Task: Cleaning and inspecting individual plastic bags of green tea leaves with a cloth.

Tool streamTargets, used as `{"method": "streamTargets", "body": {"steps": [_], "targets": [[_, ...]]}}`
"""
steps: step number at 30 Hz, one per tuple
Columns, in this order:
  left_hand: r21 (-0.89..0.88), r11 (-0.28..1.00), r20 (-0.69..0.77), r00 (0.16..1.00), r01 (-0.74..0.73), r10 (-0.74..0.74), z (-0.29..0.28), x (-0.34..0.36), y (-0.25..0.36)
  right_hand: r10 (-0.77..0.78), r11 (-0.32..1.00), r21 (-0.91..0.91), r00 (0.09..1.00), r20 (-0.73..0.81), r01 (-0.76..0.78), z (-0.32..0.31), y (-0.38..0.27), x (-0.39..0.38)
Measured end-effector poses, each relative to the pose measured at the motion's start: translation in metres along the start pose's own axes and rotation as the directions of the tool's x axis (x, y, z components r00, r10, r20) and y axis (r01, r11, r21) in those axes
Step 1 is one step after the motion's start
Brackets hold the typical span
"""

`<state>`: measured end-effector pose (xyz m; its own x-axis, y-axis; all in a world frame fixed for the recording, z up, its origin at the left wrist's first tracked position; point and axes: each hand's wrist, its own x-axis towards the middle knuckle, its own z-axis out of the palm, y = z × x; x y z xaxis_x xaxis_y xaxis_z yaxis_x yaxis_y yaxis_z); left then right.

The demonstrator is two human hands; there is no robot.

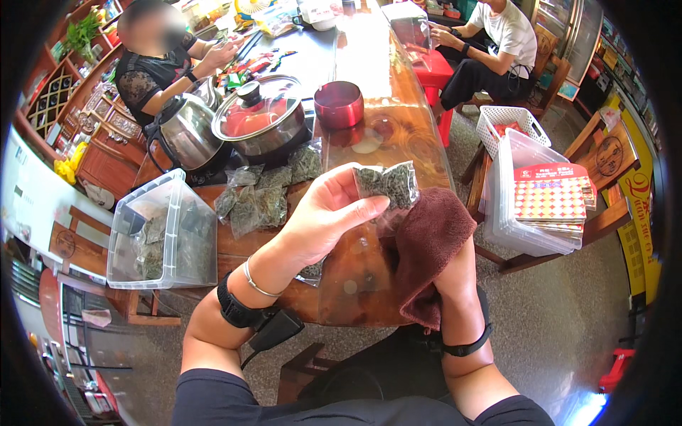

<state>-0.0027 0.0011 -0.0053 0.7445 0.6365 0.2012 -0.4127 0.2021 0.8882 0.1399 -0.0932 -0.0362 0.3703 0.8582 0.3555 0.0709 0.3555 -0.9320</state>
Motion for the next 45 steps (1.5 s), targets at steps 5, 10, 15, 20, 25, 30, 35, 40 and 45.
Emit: {"method": "streamTargets", "body": {"steps": [5,10,15,20,25,30,35,40,45], "targets": [[0.168,0.986,-0.100,0.994,-0.014,0.031,-0.006,0.000,0.003,-0.077,0.888,-0.445,0.991,0.109,0.118,-0.010,0.004,0.000],[0.277,0.954,0.013,0.992,0.115,-0.123,-0.005,-0.002,0.003,-0.222,0.827,-0.520,0.974,0.047,0.214,-0.006,-0.001,0.002],[0.303,0.945,0.021,0.990,0.125,-0.138,-0.007,-0.002,0.001,-0.111,0.966,-0.226,0.991,0.074,0.126,-0.003,-0.011,0.004],[0.292,0.946,0.003,0.989,0.141,-0.148,-0.002,-0.002,0.005,-0.127,0.977,-0.170,0.992,0.026,0.129,-0.003,-0.008,0.006],[0.251,0.963,-0.034,0.995,0.102,-0.097,-0.005,0.000,0.004,-0.100,0.915,-0.385,0.993,0.065,0.118,-0.007,-0.005,0.006],[0.322,0.936,-0.056,0.989,0.144,-0.134,0.001,-0.002,0.009,-0.266,0.796,-0.538,0.958,0.104,0.279,0.004,-0.027,0.012],[0.199,0.976,-0.098,0.993,0.088,-0.070,-0.006,-0.003,0.000,-0.016,0.992,-0.120,0.997,0.078,0.025,-0.004,-0.007,0.000],[0.167,0.984,-0.119,0.992,0.068,-0.048,-0.007,0.000,0.006,-0.011,0.996,-0.090,0.999,0.053,0.015,-0.005,-0.004,-0.001],[0.371,0.925,-0.095,0.994,0.083,-0.051,-0.013,0.002,0.002,-0.155,0.978,-0.137,0.988,0.025,0.156,-0.001,0.000,0.003]]}}
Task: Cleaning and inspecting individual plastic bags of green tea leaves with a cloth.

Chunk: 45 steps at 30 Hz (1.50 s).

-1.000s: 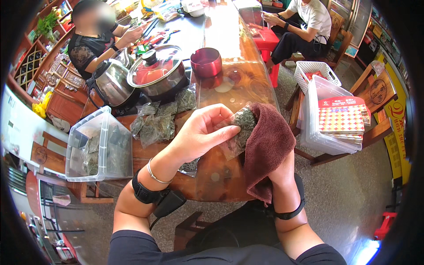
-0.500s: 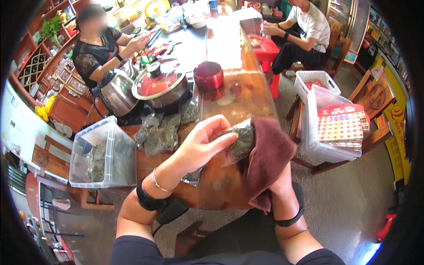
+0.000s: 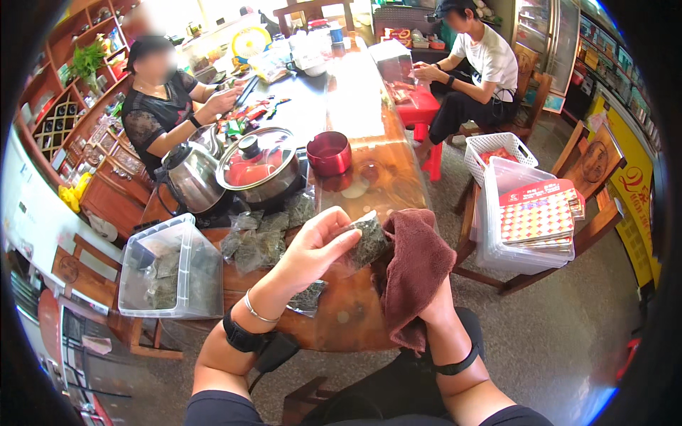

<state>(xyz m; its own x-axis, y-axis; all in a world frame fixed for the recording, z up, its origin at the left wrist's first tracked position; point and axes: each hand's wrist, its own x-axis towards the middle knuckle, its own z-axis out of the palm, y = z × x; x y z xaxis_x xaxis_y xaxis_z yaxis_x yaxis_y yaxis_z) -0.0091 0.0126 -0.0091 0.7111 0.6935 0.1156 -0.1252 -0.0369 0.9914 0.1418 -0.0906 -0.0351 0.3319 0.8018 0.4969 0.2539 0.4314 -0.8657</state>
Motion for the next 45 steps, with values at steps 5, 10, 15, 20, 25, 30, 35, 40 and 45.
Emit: {"method": "streamTargets", "body": {"steps": [5,10,15,20,25,30,35,40,45], "targets": [[-0.090,0.994,-0.025,0.997,0.067,-0.069,-0.007,0.003,-0.003,0.097,0.995,0.007,0.990,0.103,-0.098,0.000,-0.010,0.007],[-0.265,0.964,-0.074,0.997,-0.023,0.003,-0.008,0.005,0.004,0.200,0.908,0.351,0.973,0.117,-0.229,0.003,-0.006,0.003],[-0.087,0.986,-0.201,0.972,-0.144,0.125,-0.015,0.009,0.008,0.171,0.980,-0.116,0.984,0.060,-0.163,0.002,0.005,0.000],[0.218,0.950,-0.312,0.907,-0.224,0.285,-0.021,-0.004,0.027,0.018,0.897,-0.438,0.985,0.171,0.060,0.007,0.004,-0.003],[0.273,0.920,-0.302,0.883,-0.281,0.359,-0.016,-0.048,0.074,-0.272,0.786,-0.502,0.931,0.243,0.361,0.014,-0.002,0.003],[0.598,0.784,-0.351,0.825,-0.167,0.443,-0.071,-0.102,0.117,-0.063,0.869,-0.467,0.973,0.224,0.164,0.007,-0.006,0.007],[0.576,0.815,-0.527,0.787,0.055,0.319,-0.131,-0.175,0.145,0.009,0.962,-0.272,0.993,0.117,0.023,0.013,0.002,-0.001],[0.470,0.873,-0.648,0.723,0.131,0.239,-0.168,-0.208,0.145,0.022,0.955,-0.294,0.984,0.179,0.032,0.013,0.000,0.000],[0.297,0.952,-0.651,0.745,0.070,0.149,-0.192,-0.214,0.137,0.002,0.959,-0.279,0.989,0.150,0.041,0.013,0.007,-0.002]]}}
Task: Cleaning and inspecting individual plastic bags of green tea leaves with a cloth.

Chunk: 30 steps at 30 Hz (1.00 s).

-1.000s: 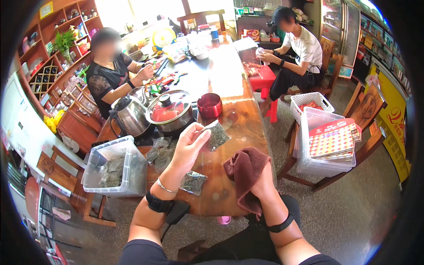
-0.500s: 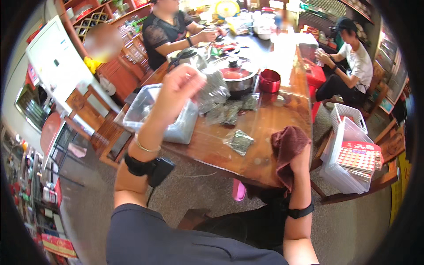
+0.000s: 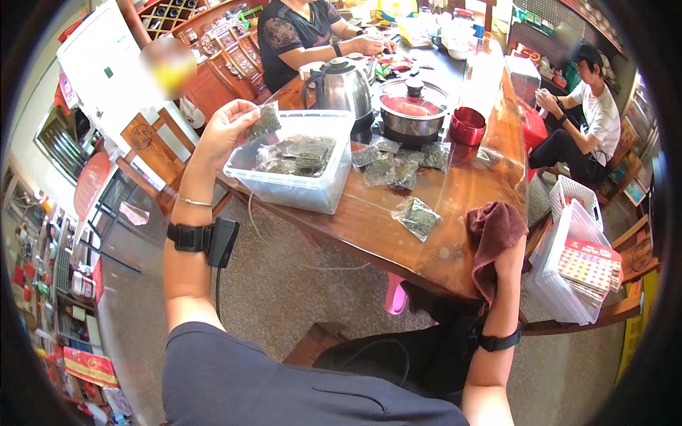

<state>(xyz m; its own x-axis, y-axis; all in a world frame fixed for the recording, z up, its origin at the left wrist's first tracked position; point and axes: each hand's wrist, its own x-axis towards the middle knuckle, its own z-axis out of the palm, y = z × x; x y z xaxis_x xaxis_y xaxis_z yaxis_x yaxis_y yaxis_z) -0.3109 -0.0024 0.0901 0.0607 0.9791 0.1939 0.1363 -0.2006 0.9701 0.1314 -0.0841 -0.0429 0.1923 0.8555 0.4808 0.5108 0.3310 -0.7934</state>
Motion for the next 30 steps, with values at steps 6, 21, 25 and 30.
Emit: {"method": "streamTargets", "body": {"steps": [6,21,25,30], "targets": [[0.828,0.496,0.107,0.943,-0.260,0.316,0.001,0.006,-0.029,0.025,0.999,0.021,1.000,0.013,-0.026,0.000,-0.007,0.002],[0.861,0.366,0.227,0.911,-0.353,0.345,0.092,-0.025,0.014,0.016,0.992,-0.129,0.999,0.031,-0.012,-0.004,-0.001,0.001],[0.530,0.494,0.663,0.700,-0.689,0.265,0.176,-0.048,0.013,0.094,0.995,0.038,0.996,-0.005,-0.093,-0.009,0.010,-0.001],[0.484,0.254,0.813,0.538,-0.837,0.222,0.225,-0.042,-0.055,0.040,0.999,-0.024,0.999,0.010,-0.040,-0.006,-0.002,0.002]]}}
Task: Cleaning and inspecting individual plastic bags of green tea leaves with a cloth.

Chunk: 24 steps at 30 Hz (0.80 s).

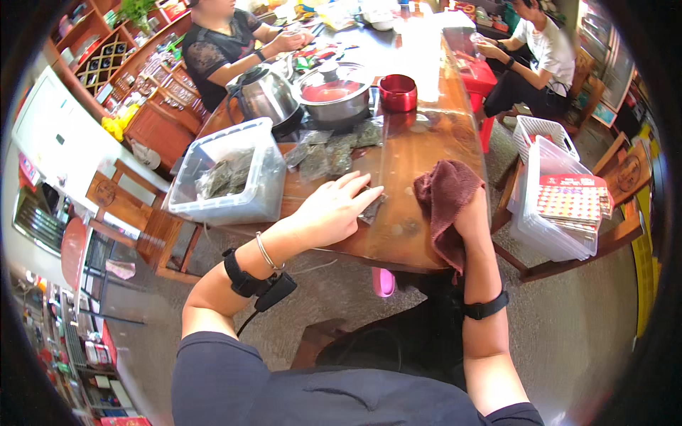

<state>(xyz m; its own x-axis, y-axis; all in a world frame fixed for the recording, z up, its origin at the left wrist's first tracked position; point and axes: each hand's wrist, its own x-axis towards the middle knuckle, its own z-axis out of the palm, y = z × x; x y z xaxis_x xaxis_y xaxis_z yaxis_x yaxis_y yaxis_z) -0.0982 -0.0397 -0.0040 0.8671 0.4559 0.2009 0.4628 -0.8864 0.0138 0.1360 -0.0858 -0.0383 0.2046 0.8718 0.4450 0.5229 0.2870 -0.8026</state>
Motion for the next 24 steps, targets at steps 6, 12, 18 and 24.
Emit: {"method": "streamTargets", "body": {"steps": [6,12,18,24], "targets": [[0.012,0.999,-0.010,0.999,0.035,-0.035,0.015,0.014,0.003,-0.150,0.988,-0.043,0.988,-0.042,0.149,-0.002,0.004,-0.001],[0.018,0.999,-0.051,0.998,0.035,-0.034,0.009,0.019,0.005,-0.074,0.992,-0.100,0.997,-0.018,0.072,-0.005,0.006,-0.003],[-0.118,0.990,-0.030,0.996,-0.083,0.080,-0.001,0.013,-0.016,-0.027,1.000,-0.017,0.998,-0.058,0.026,-0.002,0.007,-0.004],[-0.202,0.979,-0.139,0.990,-0.019,-0.009,0.002,0.007,-0.025,-0.040,0.981,-0.187,0.999,0.018,0.043,-0.006,-0.003,-0.001]]}}
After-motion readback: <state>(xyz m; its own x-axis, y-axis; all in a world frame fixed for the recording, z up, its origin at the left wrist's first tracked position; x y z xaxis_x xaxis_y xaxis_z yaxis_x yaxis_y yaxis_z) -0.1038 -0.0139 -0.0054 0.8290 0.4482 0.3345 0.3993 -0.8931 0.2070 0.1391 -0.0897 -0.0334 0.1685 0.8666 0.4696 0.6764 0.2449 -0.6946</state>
